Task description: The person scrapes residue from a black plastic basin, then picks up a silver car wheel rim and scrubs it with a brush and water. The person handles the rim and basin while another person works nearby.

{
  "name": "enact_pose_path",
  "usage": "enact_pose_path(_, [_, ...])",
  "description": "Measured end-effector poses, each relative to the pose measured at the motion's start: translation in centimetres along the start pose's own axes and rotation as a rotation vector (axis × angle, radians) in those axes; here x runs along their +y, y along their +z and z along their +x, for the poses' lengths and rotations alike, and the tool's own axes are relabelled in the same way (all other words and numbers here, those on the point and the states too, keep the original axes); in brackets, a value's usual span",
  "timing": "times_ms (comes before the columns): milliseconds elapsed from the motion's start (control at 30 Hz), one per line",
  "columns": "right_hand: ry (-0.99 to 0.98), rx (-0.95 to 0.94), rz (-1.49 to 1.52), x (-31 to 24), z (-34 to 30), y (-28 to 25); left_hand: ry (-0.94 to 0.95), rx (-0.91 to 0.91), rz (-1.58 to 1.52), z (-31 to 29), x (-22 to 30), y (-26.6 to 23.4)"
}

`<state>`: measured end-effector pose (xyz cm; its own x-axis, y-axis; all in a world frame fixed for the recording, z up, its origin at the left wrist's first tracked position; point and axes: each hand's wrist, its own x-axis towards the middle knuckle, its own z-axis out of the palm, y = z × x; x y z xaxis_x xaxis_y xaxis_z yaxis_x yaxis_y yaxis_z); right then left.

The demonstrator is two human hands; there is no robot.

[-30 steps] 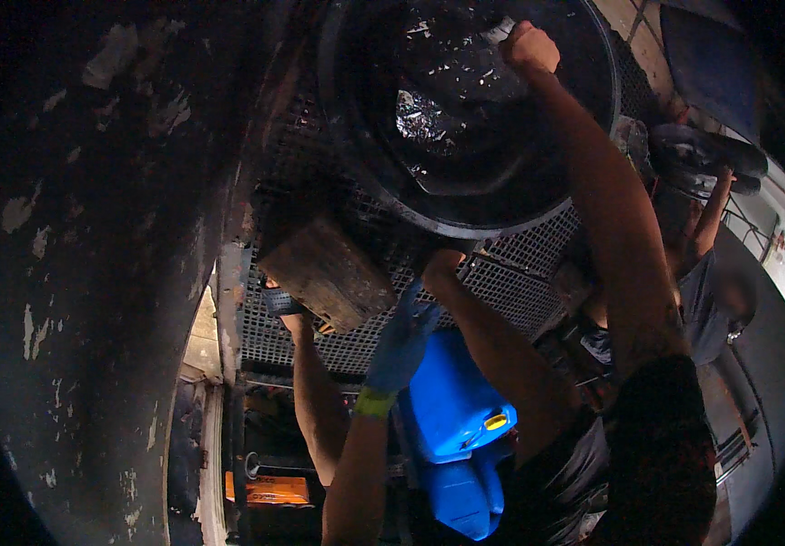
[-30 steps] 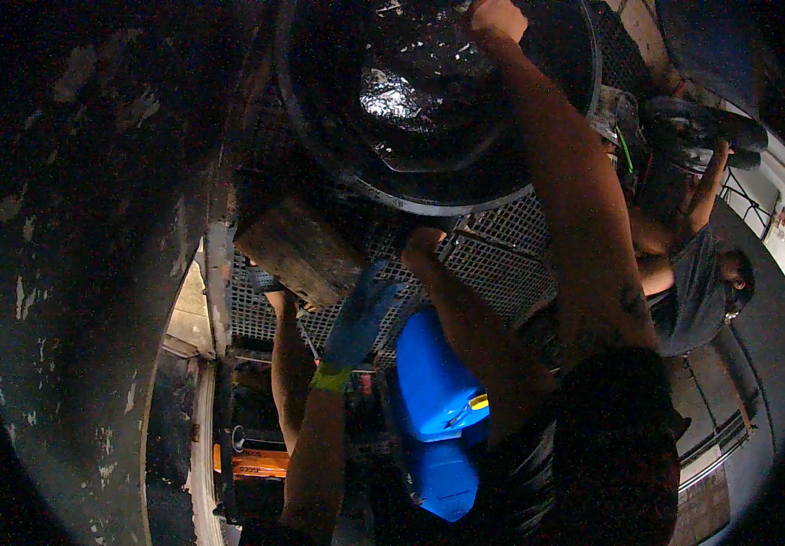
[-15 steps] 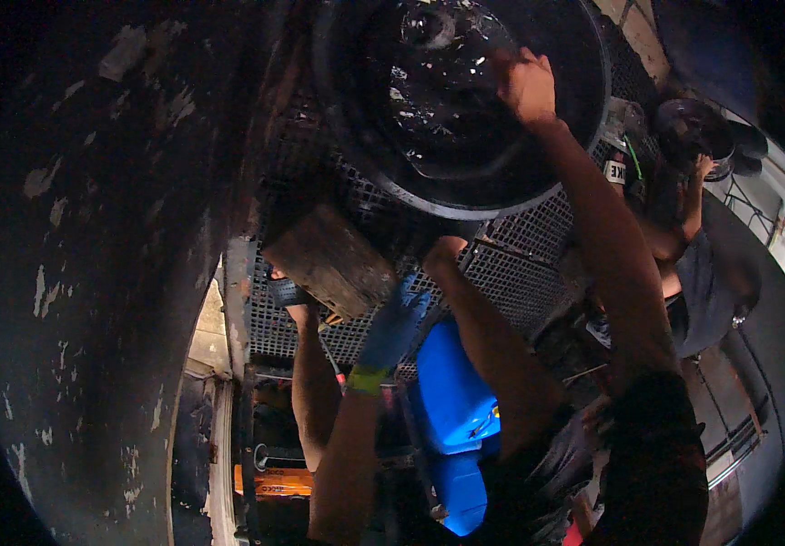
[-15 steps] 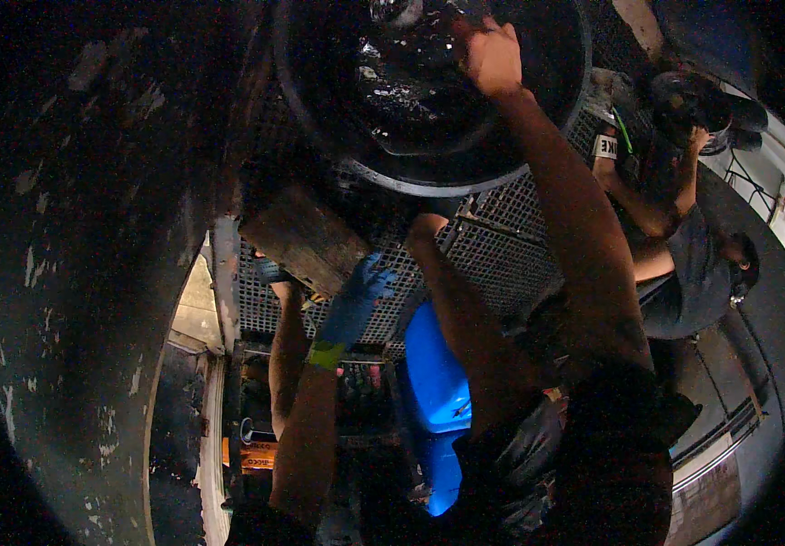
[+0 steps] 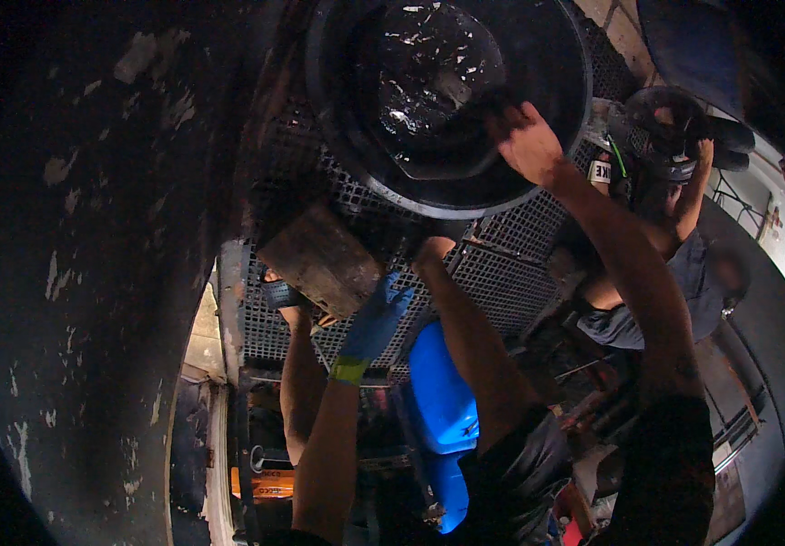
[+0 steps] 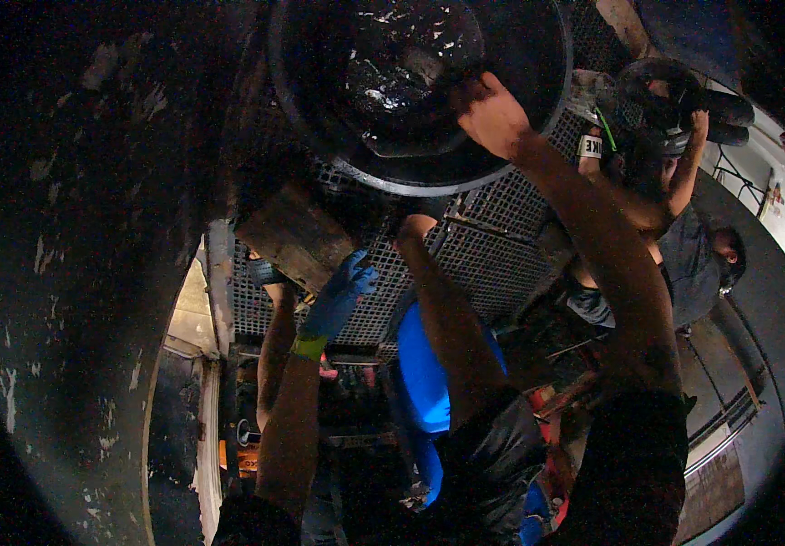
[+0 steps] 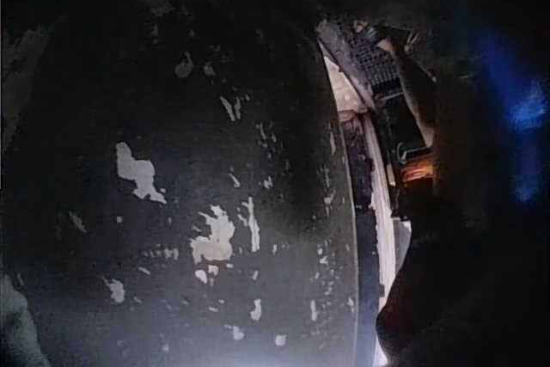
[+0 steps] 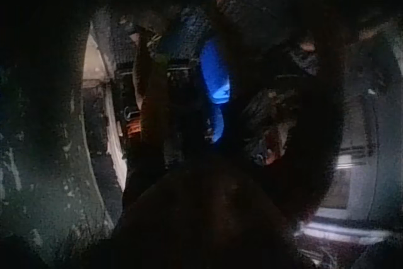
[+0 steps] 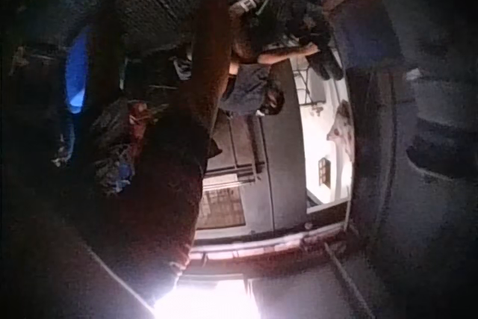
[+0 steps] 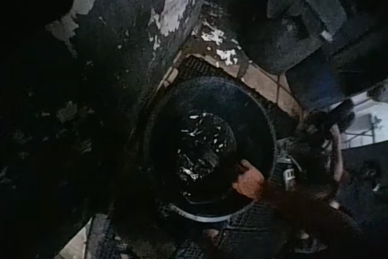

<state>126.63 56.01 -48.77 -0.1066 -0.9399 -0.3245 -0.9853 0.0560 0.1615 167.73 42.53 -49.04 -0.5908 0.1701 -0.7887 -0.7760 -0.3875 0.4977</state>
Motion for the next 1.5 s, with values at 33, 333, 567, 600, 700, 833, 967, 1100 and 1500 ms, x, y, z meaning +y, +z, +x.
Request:
enact_pose_path(33, [0.0, 0.01, 0.031, 0.1, -0.4, -0.2, 0.008, -0.001, 0.0, 0.0, -0.1, 0.0])
enact_pose_path(333, [0.698, -0.436, 0.098, 5.4, 1.7, 6.0, 0.341, 0.117, 0.502, -1.3, 0.6, -0.7])
enact_pose_path(567, [0.8, -0.215, 0.119, 8.5, 11.3, 8.6, -0.097, 0.088, 0.111, -2.5, 8.3, 0.5])
enact_pose_path(600, [0.839, -0.204, 0.111, 9.1, 12.2, 9.1, -0.098, 0.098, 0.12, -2.4, 8.4, 0.5])
enact_pose_path(700, [0.934, -0.196, 0.173, 10.1, 15.2, 9.4, 0.037, 0.173, 0.145, -2.1, 5.2, 1.1])
enact_pose_path(833, [1.039, -0.077, 0.21, 11.4, 13.1, 12.8, 0.245, 0.488, 0.236, -0.6, 0.6, -1.8])
enact_pose_path(967, [1.149, 0.101, 0.433, 9.1, 10.2, 14.2, 0.416, 0.921, 1.068, 4.8, 3.9, -11.7])
enact_pose_path(1100, [0.938, 0.309, 0.844, 5.7, 8.1, 9.9, -0.057, 0.816, 1.101, 9.8, 5.9, -14.2])
enact_pose_path(1500, [0.237, -0.147, 0.073, 4.9, -7.1, 0.4, 0.252, 0.837, 1.079, 9.5, 0.7, -5.4])
